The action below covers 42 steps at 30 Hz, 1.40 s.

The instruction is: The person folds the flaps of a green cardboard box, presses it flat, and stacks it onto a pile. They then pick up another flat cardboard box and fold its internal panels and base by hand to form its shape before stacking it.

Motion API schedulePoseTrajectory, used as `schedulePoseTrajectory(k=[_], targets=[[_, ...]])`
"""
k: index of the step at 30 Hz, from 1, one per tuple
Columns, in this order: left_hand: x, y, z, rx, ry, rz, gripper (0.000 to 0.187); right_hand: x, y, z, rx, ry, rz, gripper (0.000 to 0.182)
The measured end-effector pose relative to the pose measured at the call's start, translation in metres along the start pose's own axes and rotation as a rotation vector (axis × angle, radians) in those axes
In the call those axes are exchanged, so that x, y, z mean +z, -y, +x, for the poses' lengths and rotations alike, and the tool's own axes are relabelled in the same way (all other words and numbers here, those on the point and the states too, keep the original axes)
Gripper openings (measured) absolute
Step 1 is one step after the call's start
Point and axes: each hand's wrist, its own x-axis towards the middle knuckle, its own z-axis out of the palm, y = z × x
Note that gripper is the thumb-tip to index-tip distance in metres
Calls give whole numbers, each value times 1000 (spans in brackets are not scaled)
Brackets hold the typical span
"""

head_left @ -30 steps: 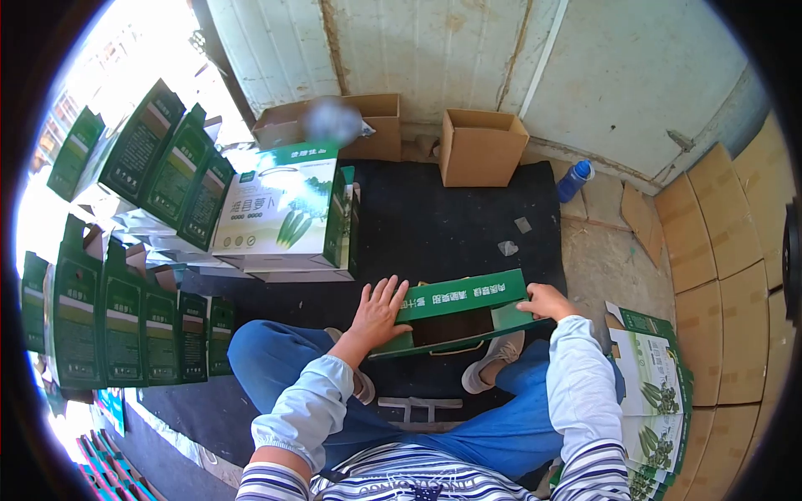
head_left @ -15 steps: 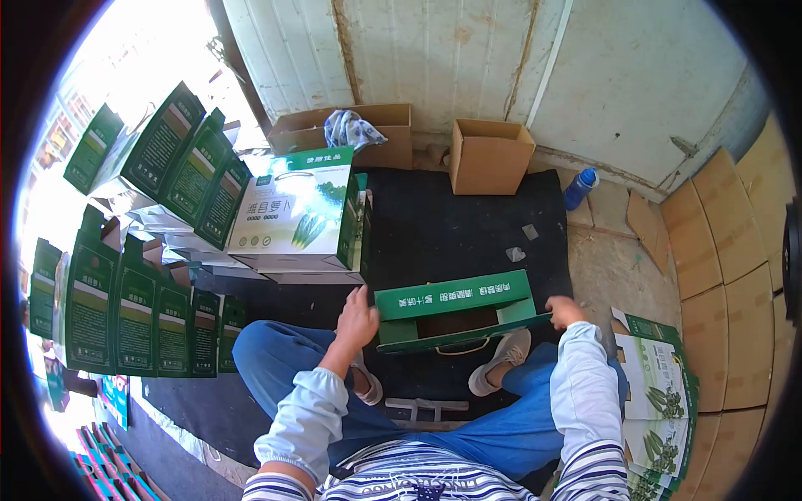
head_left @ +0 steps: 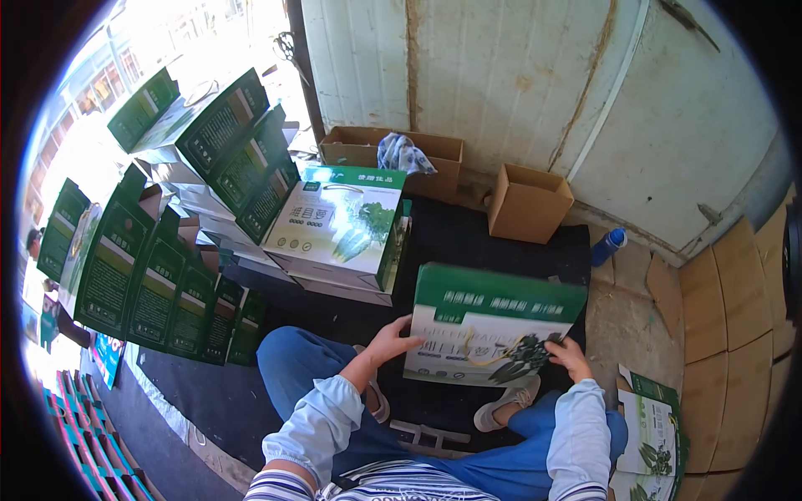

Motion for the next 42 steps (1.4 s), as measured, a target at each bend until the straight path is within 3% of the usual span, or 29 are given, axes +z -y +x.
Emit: schedulePoseTrajectory(k=[3, 8, 12, 15, 16, 17, 18, 21, 24, 26, 27, 29, 40, 42], targets=[[-9, -56, 0, 158, -154, -47, 69, 3, 30, -8, -122, -76, 51, 47], [-59, -156, 4, 276, -217, -204, 74, 35, 96, -5, -343, -208, 29, 47], [-141, -195, 40, 307, -461, 130, 81, 103, 176, 6, -447, -233, -10, 51], [-213, -206, 71, 199, -507, 407, 90, 154, 202, 53, -479, -235, -150, 51], [-229, -210, 74, 167, -530, 523, 92, 173, 193, 88, -596, -301, -210, 48], [-249, -191, 85, 217, -515, 599, 93, 195, 204, 83, -680, -305, -209, 41], [-256, -176, 87, 147, -500, 750, 92, 217, 214, 71, -722, -262, -181, 41], [-239, -128, 84, -18, -515, 1149, 90, 270, 208, 70, -822, -239, -223, 49], [-171, -129, 56, 46, -487, 1152, 89, 291, 211, 57, -745, -221, -199, 53], [-127, -121, 30, 328, -329, 1119, 89, 297, 207, 43, -696, -226, -198, 53], [-109, -138, 15, 332, -172, 1103, 92, 299, 205, 40, -688, -240, -182, 53], [-93, -127, 13, 407, -131, 1151, 95, 307, 204, 41, -704, -255, -115, 52], [-144, -119, 43, 254, -371, 1177, 89, 367, 260, 89, -643, -41, -97, 58], [-155, -113, 49, 255, -413, 1192, 85, 377, 255, 95, -733, 62, -49, 57]])
